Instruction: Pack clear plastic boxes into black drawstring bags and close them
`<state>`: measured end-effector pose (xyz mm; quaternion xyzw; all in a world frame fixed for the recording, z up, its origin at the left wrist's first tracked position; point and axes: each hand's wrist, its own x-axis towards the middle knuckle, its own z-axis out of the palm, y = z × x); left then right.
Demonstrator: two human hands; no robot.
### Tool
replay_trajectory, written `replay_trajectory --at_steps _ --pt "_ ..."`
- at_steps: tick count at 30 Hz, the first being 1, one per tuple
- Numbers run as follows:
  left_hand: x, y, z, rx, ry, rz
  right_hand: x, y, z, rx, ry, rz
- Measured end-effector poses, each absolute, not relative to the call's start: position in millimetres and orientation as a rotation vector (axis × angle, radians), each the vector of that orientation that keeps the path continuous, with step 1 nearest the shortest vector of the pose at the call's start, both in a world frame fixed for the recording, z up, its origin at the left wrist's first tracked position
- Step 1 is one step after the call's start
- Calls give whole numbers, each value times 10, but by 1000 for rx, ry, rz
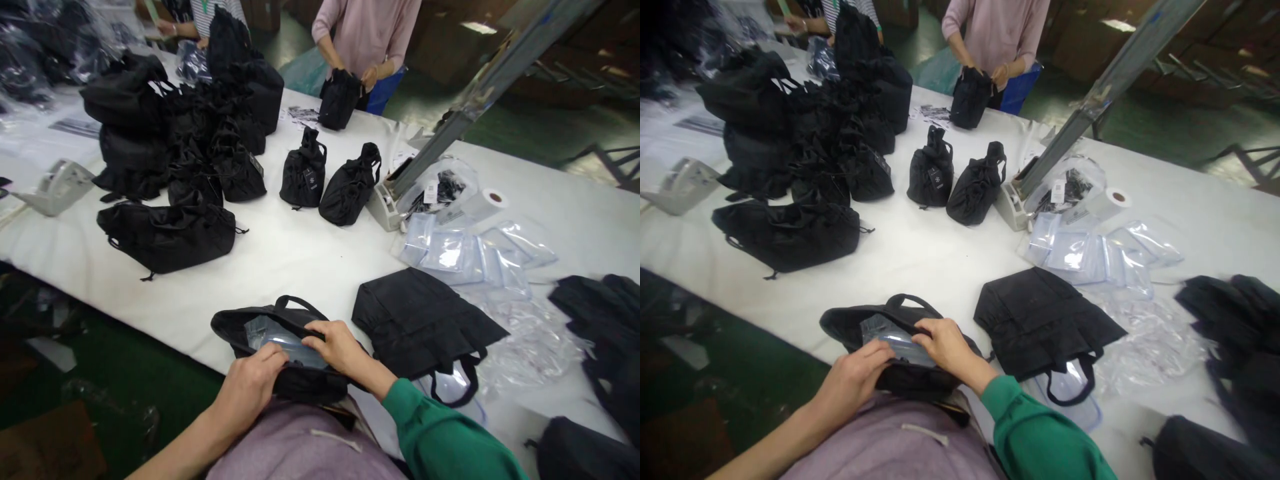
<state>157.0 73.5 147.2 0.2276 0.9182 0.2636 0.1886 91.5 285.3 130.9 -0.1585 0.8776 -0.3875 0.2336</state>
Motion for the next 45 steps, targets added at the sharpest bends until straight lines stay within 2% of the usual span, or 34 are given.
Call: replay_trajectory --at_steps 2,6,16,22,25,27,29,31,32,35,37,39,42,45 --pt "1579 716 1478 748 2609 777 1075 2909 1382 -299 2332 -1212" --pt "1636 706 1513 844 2595 599 1301 2960 1484 -280 2164 -1333" --pt "1653 769 1337 804 2731 688 1464 2972 1524 -340 2113 -1378" --pt "1469 930 1359 623 2686 665 1452 2868 1530 -441 2271 -1244" --pt "1256 862 1525 646 2581 935 1311 3015 1537 -331 2281 -1370" --pt "1139 612 1644 526 2620 1205 1234 3316 1499 -19 2350 -1567" --pt "1067 219 1653 27 2778 1449 1297 3730 1404 424 2438 -1718" --pt "1037 -188 1470 -672 2765 1658 1565 4106 1270 835 2400 -1731" --pt "1037 -344 1316 -904 2602 1709 1762 4227 1198 1020 2305 -1692" --pt "1084 -483 794 -1107 2042 1562 2373 4204 1006 1422 1733 -1701" --pt "1105 -337 556 -1034 1903 1667 2594 3951 926 1486 1375 -1870" --pt "1067 -124 458 -973 1850 1931 2585 3681 891 1467 1284 -2070" --pt "911 104 509 -877 1777 2240 2315 3482 903 1376 1468 -2283" --pt "785 154 689 -715 1945 2234 2095 3534 925 1281 1493 -2385"
